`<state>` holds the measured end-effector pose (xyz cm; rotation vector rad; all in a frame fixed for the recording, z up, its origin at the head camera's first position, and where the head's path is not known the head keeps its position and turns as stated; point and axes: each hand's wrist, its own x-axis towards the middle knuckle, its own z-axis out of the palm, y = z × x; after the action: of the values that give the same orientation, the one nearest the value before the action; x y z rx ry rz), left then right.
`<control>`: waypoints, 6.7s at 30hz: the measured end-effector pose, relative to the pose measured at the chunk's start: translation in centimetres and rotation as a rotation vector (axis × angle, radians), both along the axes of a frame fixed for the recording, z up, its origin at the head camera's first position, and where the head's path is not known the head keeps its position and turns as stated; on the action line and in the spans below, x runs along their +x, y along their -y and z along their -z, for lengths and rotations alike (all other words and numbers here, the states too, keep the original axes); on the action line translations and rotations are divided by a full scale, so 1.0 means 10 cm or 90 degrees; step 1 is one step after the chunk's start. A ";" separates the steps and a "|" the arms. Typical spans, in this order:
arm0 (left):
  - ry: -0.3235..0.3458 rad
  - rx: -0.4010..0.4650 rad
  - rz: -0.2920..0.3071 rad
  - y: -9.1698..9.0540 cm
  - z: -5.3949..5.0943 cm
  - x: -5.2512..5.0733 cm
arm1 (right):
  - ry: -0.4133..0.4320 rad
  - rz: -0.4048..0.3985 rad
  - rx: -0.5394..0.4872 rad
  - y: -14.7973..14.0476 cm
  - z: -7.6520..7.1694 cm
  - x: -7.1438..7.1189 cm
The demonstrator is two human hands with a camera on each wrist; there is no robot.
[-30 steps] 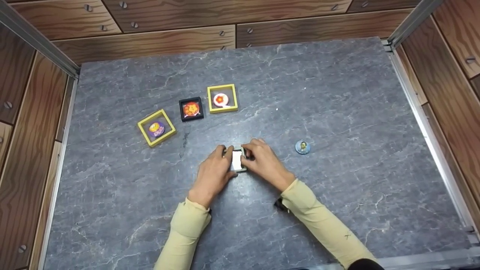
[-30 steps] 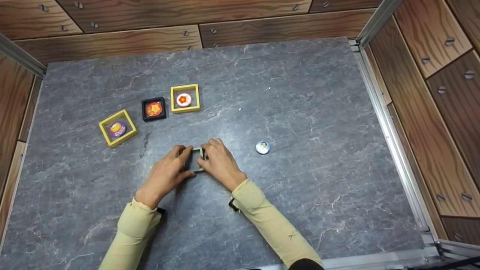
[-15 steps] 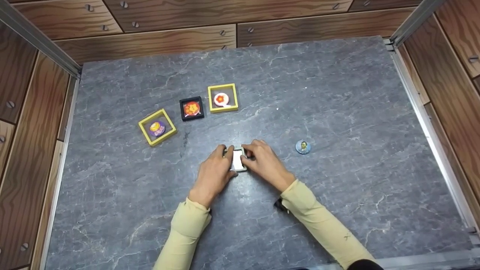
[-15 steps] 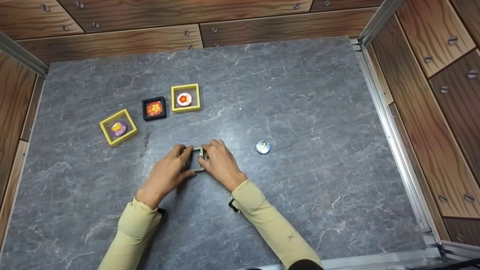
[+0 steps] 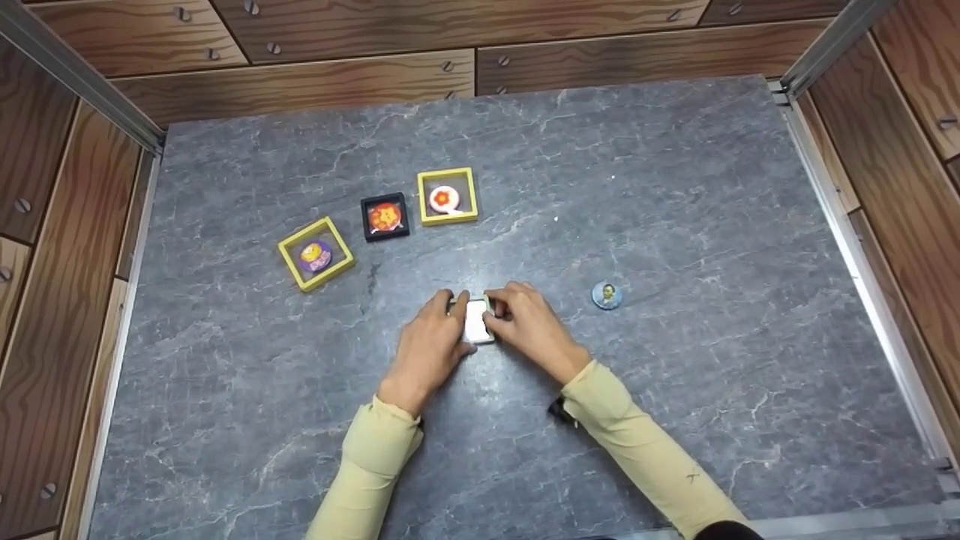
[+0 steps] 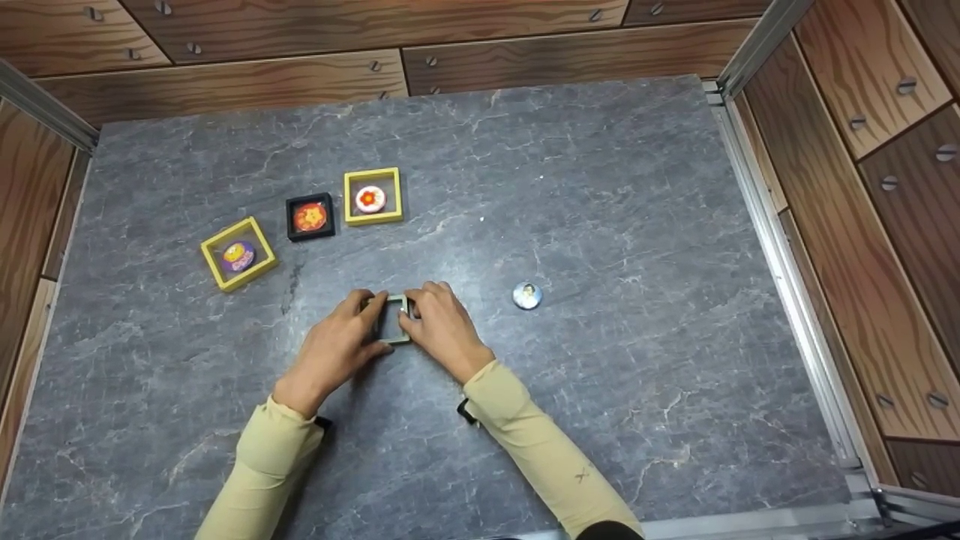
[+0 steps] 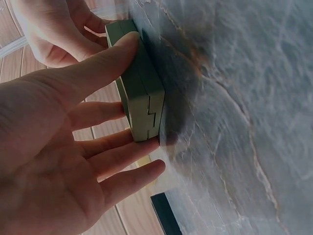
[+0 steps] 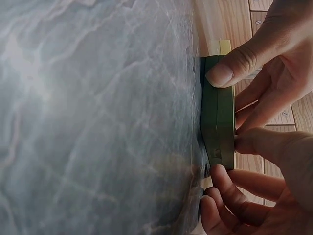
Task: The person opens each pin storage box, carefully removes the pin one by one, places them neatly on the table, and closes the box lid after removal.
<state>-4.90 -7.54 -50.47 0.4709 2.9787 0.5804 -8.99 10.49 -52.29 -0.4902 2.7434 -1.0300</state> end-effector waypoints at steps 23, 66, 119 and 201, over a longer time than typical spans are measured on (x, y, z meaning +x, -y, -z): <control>0.017 0.016 0.018 0.04 0.00 -0.01 | 0.004 0.008 -0.019 -0.01 0.05 -0.02; 0.066 -0.034 -0.037 0.96 -0.33 -1.18 | 0.049 0.036 -0.072 -0.06 0.12 0.04; 0.059 -0.039 -0.015 0.93 -0.24 -1.16 | 0.071 0.071 -0.112 -0.05 0.10 0.01; -0.030 0.111 0.018 0.12 -0.27 -0.12 | 0.277 0.102 -0.329 0.01 -0.15 0.15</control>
<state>-6.05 -8.71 -47.75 0.5459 2.9726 0.8432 -7.49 10.43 -50.83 -0.0843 2.1513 -1.6695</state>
